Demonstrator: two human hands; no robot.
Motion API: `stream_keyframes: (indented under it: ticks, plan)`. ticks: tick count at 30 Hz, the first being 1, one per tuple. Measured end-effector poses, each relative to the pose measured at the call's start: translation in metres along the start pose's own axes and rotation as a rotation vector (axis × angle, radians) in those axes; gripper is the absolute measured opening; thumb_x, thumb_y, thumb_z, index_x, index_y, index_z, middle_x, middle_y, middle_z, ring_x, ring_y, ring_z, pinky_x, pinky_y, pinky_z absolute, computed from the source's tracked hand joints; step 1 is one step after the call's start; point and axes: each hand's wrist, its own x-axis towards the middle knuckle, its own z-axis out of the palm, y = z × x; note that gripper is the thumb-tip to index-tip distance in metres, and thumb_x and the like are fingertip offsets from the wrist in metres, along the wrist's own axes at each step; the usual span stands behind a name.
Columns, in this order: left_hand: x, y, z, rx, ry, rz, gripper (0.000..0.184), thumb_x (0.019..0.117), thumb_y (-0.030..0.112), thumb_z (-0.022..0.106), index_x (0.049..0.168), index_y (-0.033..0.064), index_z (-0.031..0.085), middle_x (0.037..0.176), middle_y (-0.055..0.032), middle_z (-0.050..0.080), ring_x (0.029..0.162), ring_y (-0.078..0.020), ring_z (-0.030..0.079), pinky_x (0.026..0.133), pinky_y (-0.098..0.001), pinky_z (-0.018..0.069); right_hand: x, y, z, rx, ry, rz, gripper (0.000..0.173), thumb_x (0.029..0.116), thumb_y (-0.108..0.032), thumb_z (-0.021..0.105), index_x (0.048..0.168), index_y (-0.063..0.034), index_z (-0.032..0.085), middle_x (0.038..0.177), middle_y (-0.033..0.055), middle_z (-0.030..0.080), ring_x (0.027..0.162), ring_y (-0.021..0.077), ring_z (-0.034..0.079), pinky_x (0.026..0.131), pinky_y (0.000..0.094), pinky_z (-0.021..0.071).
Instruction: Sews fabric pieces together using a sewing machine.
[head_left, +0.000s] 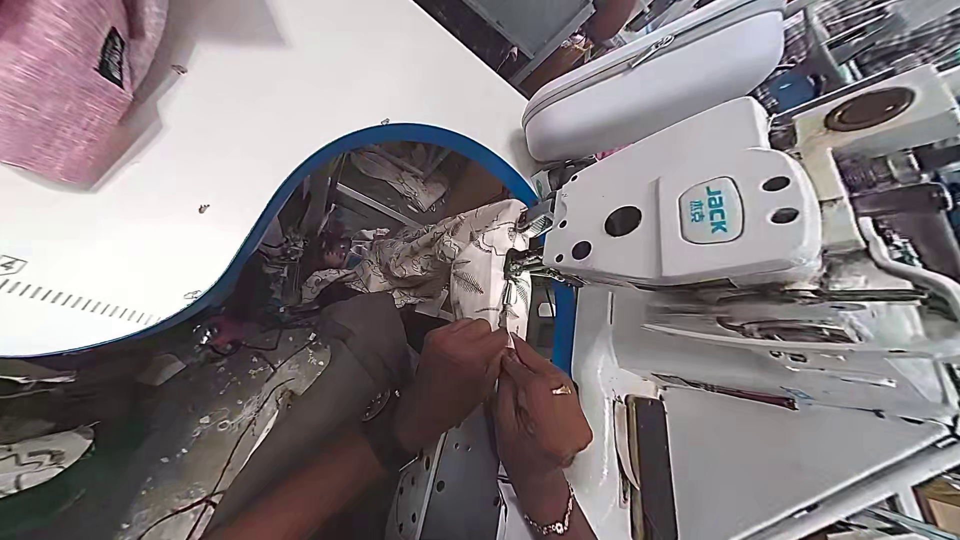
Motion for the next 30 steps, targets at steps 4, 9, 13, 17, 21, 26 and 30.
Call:
stream_keyframes:
  ticks: [4,9,13,17,21,26,30]
  plan:
    - [0.018,-0.004,0.008,0.153,-0.030,0.010,0.011,0.0883,0.010,0.067,0.081,0.0076,0.076,0.086,-0.0100,0.069,0.084,-0.0250,0.067,0.069,-0.0315,0.0551,0.009,0.001,0.008,-0.078,-0.072,0.073,0.021,0.0945,-0.012,0.055,0.086,-0.0041,0.072,0.106,0.0140,0.078,0.102,0.0263,0.073,0.093,0.0345,0.0532]
    - [0.022,0.005,-0.005,0.157,-0.056,0.080,0.014,0.0915,0.004,0.063,0.092,0.0028,0.077,0.099,-0.0137,0.075,0.095,-0.0276,0.073,0.081,-0.0329,0.0594,0.009,-0.005,0.009,-0.083,-0.148,0.073,0.024,0.0968,-0.013,0.049,0.095,0.0008,0.069,0.117,0.0208,0.074,0.112,0.0341,0.070,0.097,0.0427,0.0513]
    - [0.075,0.034,-0.078,-0.114,-0.248,-0.218,0.041,0.1049,0.015,0.038,0.125,-0.0030,0.069,0.116,-0.0136,0.074,0.108,-0.0184,0.070,0.093,-0.0355,0.0567,-0.002,-0.020,0.006,-0.037,-0.213,0.016,0.024,0.0946,-0.013,0.054,0.098,-0.0002,0.074,0.116,0.0212,0.073,0.109,0.0328,0.071,0.093,0.0373,0.0554]
    - [0.106,-0.077,0.015,-0.766,-0.451,-0.789,0.067,0.1105,0.052,0.021,0.116,-0.0012,0.061,0.092,-0.0089,0.063,0.078,-0.0138,0.061,0.072,-0.0307,0.0514,0.003,-0.026,0.007,-0.096,-0.211,-0.038,0.025,0.0919,-0.009,0.052,0.093,0.0006,0.075,0.116,0.0183,0.075,0.109,0.0366,0.072,0.085,0.0407,0.0591]
    - [0.189,-0.096,0.068,-0.660,-0.380,-0.917,0.033,0.0965,0.012,0.067,0.121,-0.0088,0.059,0.110,-0.0206,0.065,0.096,-0.0241,0.063,0.088,-0.0427,0.0522,-0.003,-0.022,0.012,-0.103,-0.165,-0.048,0.024,0.0887,-0.008,0.053,0.084,-0.0009,0.075,0.113,0.0168,0.077,0.106,0.0354,0.074,0.080,0.0389,0.0598]
    - [0.133,-0.108,0.087,-0.612,-0.199,-1.044,0.032,0.1031,0.015,0.056,0.125,-0.0082,0.057,0.112,-0.0220,0.062,0.098,-0.0259,0.060,0.087,-0.0424,0.0507,0.004,-0.021,0.018,-0.101,-0.123,-0.075,0.023,0.0865,-0.009,0.054,0.083,-0.0032,0.076,0.111,0.0156,0.077,0.104,0.0360,0.074,0.077,0.0410,0.0607]
    - [0.093,-0.056,-0.001,-0.651,0.002,-0.779,0.030,0.1000,0.015,0.065,0.122,-0.0047,0.061,0.108,-0.0181,0.068,0.097,-0.0228,0.067,0.090,-0.0431,0.0556,-0.004,-0.028,-0.034,0.292,-0.130,0.329,0.027,0.0930,-0.007,0.061,0.109,0.0135,0.069,0.102,0.0144,0.076,0.093,0.0210,0.075,0.080,0.0385,0.0614]
